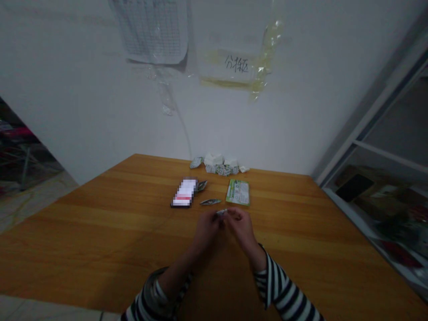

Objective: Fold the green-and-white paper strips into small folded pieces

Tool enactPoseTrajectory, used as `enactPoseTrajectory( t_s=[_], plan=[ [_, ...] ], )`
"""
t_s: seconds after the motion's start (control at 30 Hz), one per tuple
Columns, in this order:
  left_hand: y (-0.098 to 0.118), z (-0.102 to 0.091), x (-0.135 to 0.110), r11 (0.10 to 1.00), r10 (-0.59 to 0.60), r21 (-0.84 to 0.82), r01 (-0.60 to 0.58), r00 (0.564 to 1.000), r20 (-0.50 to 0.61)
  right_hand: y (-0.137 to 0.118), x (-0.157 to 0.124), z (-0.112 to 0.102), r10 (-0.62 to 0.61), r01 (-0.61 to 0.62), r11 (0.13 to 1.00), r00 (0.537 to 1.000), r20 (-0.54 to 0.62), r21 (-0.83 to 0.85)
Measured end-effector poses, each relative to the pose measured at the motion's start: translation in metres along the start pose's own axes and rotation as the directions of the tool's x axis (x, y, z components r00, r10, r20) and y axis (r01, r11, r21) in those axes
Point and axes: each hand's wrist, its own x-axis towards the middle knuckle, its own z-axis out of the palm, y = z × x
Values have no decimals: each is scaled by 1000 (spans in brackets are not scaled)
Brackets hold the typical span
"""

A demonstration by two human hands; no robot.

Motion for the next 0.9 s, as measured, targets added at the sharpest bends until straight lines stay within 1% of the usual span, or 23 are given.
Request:
enactPoseTrajectory(
  t_s=[0.07, 0.13, 0.2, 0.3, 0.37, 0.43, 0.57, 0.63, 0.77, 0.83, 0.9],
  plan=[
    [1, 0, -1, 998, 22, 53, -23, 1000, 18, 1, -1, 1, -16, 14, 999, 999, -34, -40],
    [2, 2, -2, 995, 43, 85, -49, 997, 65, 2, -2, -1, -32, 27, 997, 997, -65, -73],
    [4, 3, -3, 992, 67, 97, -79, 991, 118, 2, 0, -4, -42, 35, 994, 997, -69, -102],
    [10, 0, -2, 987, 104, 109, -122, 982, 158, 1, 4, -11, -40, 38, 990, 999, -9, -138],
    [12, -3, 0, 978, 132, 138, -156, 977, 168, 0, 8, -15, -33, 39, 988, 999, 39, -153],
    [13, -5, 1, 966, 163, 174, -193, 971, 173, 1, 10, -17, -27, 37, 987, 998, 60, -157],
    [10, -5, 1, 946, 216, 214, -242, 967, 136, 4, 10, -16, -2, 9, 992, 998, 59, -125],
    [9, -4, 1, 940, 235, 226, -254, 966, 110, 6, 8, -14, 21, -16, 996, 998, 61, -90],
    [11, -3, 1, 920, 270, 267, -286, 958, 97, 11, 6, -10, 54, -54, 999, 997, 63, -4],
    [12, -4, 1, 916, 267, 292, -276, 961, 70, 13, 7, -8, 62, -65, 997, 996, 64, 36],
    [12, -4, 2, 921, 247, 307, -239, 969, 15, 13, 8, -8, 62, -66, 996, 996, 58, 63]
  ],
)
